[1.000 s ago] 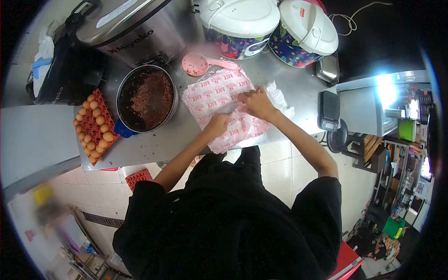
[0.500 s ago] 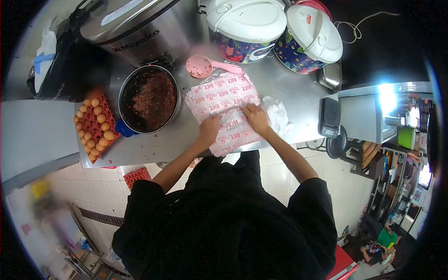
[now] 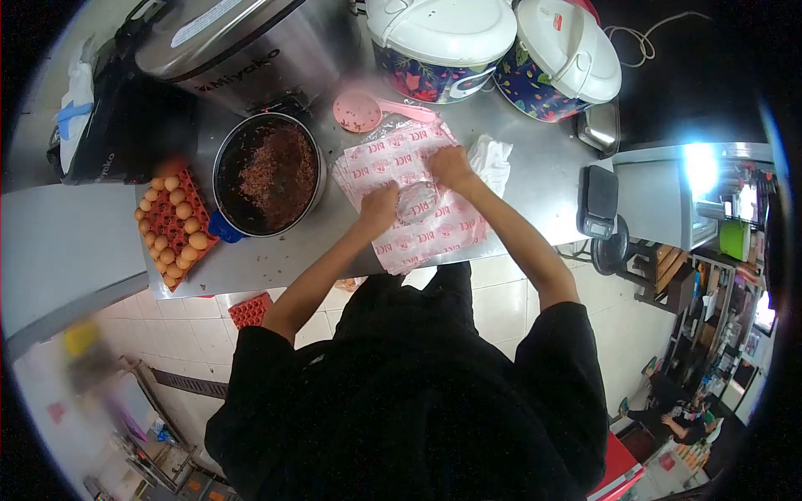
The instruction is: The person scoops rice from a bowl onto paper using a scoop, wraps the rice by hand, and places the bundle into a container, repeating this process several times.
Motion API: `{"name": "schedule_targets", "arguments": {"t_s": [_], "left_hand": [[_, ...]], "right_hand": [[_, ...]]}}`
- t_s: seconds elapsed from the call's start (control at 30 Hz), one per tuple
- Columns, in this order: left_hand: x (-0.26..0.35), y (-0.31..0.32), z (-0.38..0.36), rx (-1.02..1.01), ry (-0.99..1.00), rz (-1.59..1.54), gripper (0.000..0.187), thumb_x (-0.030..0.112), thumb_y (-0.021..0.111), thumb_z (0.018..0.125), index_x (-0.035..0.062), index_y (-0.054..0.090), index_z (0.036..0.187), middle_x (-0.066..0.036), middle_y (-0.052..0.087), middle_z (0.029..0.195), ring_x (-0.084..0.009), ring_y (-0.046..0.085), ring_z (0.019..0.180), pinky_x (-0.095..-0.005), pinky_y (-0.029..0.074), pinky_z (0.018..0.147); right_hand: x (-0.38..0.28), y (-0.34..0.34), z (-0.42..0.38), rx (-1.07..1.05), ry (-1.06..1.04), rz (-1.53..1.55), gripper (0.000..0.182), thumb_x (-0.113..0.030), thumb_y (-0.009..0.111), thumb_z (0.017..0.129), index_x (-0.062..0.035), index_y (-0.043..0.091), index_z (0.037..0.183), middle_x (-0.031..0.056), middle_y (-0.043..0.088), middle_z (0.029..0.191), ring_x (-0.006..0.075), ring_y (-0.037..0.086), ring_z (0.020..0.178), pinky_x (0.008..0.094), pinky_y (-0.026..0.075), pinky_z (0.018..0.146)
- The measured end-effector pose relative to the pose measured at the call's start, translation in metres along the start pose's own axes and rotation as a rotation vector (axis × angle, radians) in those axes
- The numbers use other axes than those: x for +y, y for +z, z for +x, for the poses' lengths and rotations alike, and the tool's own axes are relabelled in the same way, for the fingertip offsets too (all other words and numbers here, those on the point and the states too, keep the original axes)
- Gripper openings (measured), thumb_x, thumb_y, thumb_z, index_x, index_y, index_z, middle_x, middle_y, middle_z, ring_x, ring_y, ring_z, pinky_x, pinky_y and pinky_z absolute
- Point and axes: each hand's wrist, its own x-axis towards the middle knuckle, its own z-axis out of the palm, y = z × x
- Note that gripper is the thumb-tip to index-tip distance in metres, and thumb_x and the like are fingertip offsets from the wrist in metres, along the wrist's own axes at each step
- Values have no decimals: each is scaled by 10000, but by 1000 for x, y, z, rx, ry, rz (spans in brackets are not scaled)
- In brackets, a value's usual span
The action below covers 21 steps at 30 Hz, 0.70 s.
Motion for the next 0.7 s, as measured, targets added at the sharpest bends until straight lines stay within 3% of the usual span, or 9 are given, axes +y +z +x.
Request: {"name": "schedule_targets", "arguments": {"t_s": [0.07, 0.2, 0.3, 0.37, 0.47, 0.5, 0.53, 0.6, 0.7], "left_hand": [[6, 5, 1, 243, 91, 306, 391, 17, 620, 610, 20, 504, 983, -151, 549, 917, -300, 560, 798, -353, 433, 718], [-7, 13, 3, 25, 91, -652, 352, -17, 617, 665, 29, 476, 985, -113, 562, 942, -200, 573, 822, -296, 433, 743], [20, -14, 0, -115, 88, -1038, 354, -20, 613, 702, 22, 453, 1015, -85, 555, 939, -134, 553, 846, -265, 426, 751], [33, -33, -3, -180, 120, -1063, 356, -22, 606, 717, 15, 444, 1031, -72, 548, 935, -108, 541, 847, -253, 424, 749], [32, -41, 0, -256, -19, -1124, 375, -29, 607, 717, 24, 438, 1048, -74, 541, 936, -130, 547, 837, -267, 426, 752], [36, -32, -3, 278, -82, -827, 323, 16, 585, 754, 9, 443, 1045, -99, 518, 992, -155, 527, 884, -278, 418, 763], [43, -26, -9, 783, -146, -487, 283, 60, 563, 792, -6, 447, 1042, -123, 495, 1047, -179, 507, 931, -289, 410, 773], [56, -15, -11, 685, -136, -707, 262, 144, 449, 875, -17, 437, 1082, -167, 436, 1150, -236, 456, 1038, -324, 378, 834], [68, 4, -4, 774, -192, -938, 452, 321, 241, 936, -42, 436, 1122, -175, 460, 1155, -289, 457, 1046, -354, 353, 878]], "right_hand": [[0, 15, -14, 277, -118, -42, 142, -178, 615, 665, -93, 636, 777, 92, 604, 798, 248, 584, 726, 346, 464, 646], [-18, 26, -63, 654, -191, 568, 216, -239, 565, 755, -39, 602, 824, 103, 586, 788, 225, 584, 745, 353, 459, 653], [-47, 6, -77, 392, 96, 1379, 321, -361, 496, 833, -56, 578, 886, 72, 571, 796, 165, 567, 745, 308, 452, 657], [-56, -4, -80, -262, 139, 2419, 429, -459, 427, 860, -63, 544, 978, 38, 565, 808, 120, 545, 728, 280, 443, 660], [-67, 6, -69, 31, 187, 2435, 454, -516, 400, 849, -112, 535, 1006, 18, 564, 830, 115, 539, 759, 292, 451, 636], [-77, 1, -61, 415, 264, 2438, 454, -436, 479, 844, -26, 502, 1037, 66, 570, 839, 146, 543, 735, 289, 434, 679], [-86, 0, -56, 404, 259, 2439, 454, -436, 479, 844, -26, 502, 1037, 66, 570, 839, 146, 543, 735, 289, 434, 679], [-104, -5, -44, 1219, 546, 1311, 419, -319, 570, 809, 35, 495, 1019, 105, 571, 836, 210, 547, 770, 309, 426, 738], [-119, -14, -42, 1072, 444, 1395, 381, -241, 635, 754, 55, 518, 964, 164, 570, 838, 253, 535, 808, 326, 404, 780]]}}
